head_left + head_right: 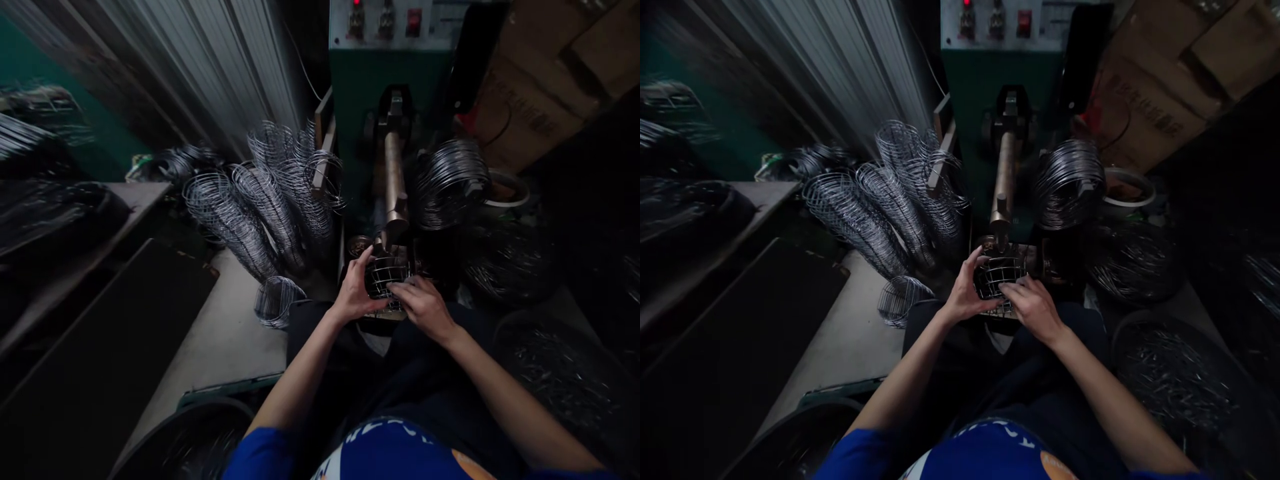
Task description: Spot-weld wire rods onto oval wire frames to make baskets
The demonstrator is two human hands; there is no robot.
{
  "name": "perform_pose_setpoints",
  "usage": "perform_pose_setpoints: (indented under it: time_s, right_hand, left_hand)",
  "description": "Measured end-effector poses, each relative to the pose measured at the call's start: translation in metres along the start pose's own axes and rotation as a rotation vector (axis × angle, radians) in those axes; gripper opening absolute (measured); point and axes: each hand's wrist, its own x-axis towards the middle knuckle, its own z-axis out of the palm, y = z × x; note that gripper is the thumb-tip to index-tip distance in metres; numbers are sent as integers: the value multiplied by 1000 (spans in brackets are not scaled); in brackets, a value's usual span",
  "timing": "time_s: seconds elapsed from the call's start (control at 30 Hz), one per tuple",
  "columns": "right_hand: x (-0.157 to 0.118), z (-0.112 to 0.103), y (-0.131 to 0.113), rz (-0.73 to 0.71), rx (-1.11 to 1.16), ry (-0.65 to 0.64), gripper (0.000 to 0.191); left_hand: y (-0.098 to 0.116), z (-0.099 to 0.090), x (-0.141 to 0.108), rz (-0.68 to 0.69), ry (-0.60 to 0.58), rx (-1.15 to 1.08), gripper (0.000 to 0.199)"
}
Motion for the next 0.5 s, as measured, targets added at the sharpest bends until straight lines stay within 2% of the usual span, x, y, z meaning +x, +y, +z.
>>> perform_pose_setpoints:
  time_s: [0.27, 0.5]
  right_hand:
    - [6, -1, 3, -54, -132, 30, 38]
    - [13, 6, 15, -35, -45, 117, 36]
  left_hand:
    - [-6, 0, 6, 5, 39, -8, 127]
    - [-11, 0, 17, 17, 49, -23, 125]
